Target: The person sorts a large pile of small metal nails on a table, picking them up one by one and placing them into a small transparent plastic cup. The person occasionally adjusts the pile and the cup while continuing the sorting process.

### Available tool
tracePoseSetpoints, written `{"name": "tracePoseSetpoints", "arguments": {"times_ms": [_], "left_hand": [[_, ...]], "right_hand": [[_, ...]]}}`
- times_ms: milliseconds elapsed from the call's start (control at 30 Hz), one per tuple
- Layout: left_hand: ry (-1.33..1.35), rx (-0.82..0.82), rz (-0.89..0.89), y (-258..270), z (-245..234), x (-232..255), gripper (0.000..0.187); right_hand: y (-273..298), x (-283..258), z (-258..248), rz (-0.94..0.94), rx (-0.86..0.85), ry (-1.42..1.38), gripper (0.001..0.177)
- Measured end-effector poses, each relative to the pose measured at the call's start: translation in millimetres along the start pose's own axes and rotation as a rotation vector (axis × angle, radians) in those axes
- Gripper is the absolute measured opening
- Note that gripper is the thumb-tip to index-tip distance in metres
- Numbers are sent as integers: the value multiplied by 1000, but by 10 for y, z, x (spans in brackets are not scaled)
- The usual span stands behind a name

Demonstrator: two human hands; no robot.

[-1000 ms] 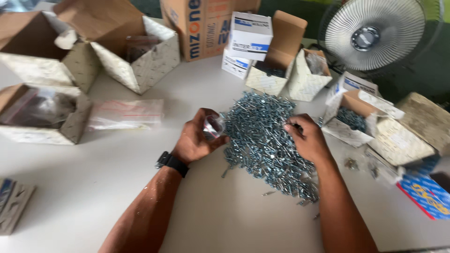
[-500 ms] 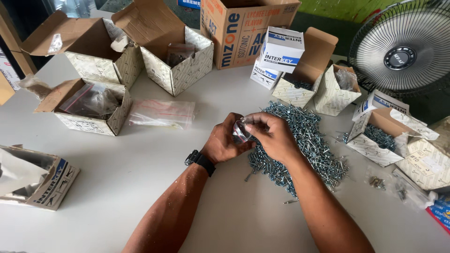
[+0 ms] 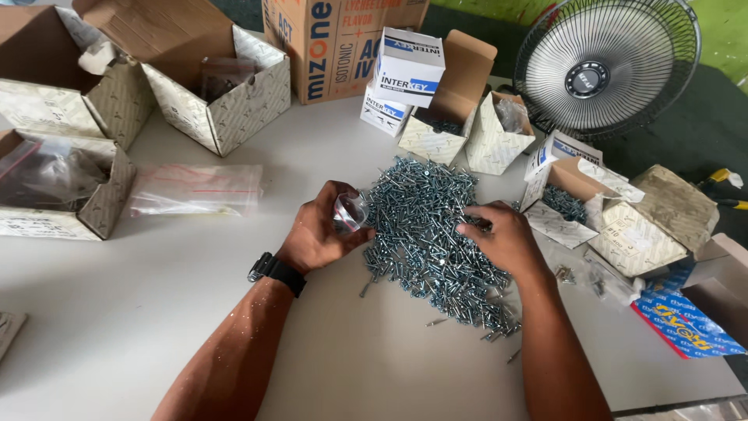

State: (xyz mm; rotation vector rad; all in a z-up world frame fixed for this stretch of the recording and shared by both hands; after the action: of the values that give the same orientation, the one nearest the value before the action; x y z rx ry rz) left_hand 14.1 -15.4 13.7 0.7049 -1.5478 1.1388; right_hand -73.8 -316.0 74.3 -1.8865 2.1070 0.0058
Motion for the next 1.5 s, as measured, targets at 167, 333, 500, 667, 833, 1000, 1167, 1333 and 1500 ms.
{"name": "tracePoseSetpoints", "arguments": {"times_ms": [167, 333, 500, 667, 833, 1000, 1167, 1333, 1500], "left_hand": [[-7, -4, 29, -12, 2, -66, 64], [-31, 2, 77, 20, -30, -26, 63], [-38, -11, 121, 24, -27, -45, 65], [-63, 2, 123, 59, -7, -47, 66], [-107, 27, 118, 59, -23, -24, 67], [-93, 18, 115, 44, -52, -57, 66], [-126, 6, 86, 63, -24, -2, 66], [-136, 5, 98, 36, -31, 8, 65], [-116, -11, 129, 5, -34, -44, 62]], "right_hand": [[49, -34, 221, -110, -61, 122, 35], [37, 15, 311, -133, -23, -7, 29], [62, 71, 236, -40, 89, -108, 13], [7, 325, 343, 51, 118, -379, 17], [-57, 498, 478, 98, 98, -654, 22], [-35, 513, 482, 110, 94, -673, 23], [4, 576, 478, 133, 114, -689, 23], [-36, 583, 477, 129, 123, -679, 29], [-23, 639, 486, 114, 187, -674, 45]]}}
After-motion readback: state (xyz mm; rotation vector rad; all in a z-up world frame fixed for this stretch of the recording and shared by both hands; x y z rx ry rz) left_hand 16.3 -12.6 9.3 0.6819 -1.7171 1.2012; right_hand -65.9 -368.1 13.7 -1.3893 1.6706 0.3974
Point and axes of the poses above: each hand's wrist, its own y-axis away from the middle knuckle, its own z-axis out of the palm, x = y × z, the point moved 2 cm from there along -y, towards the middle knuckle, and after that the axes turned 15 degrees about y, right-handed, at the moved point
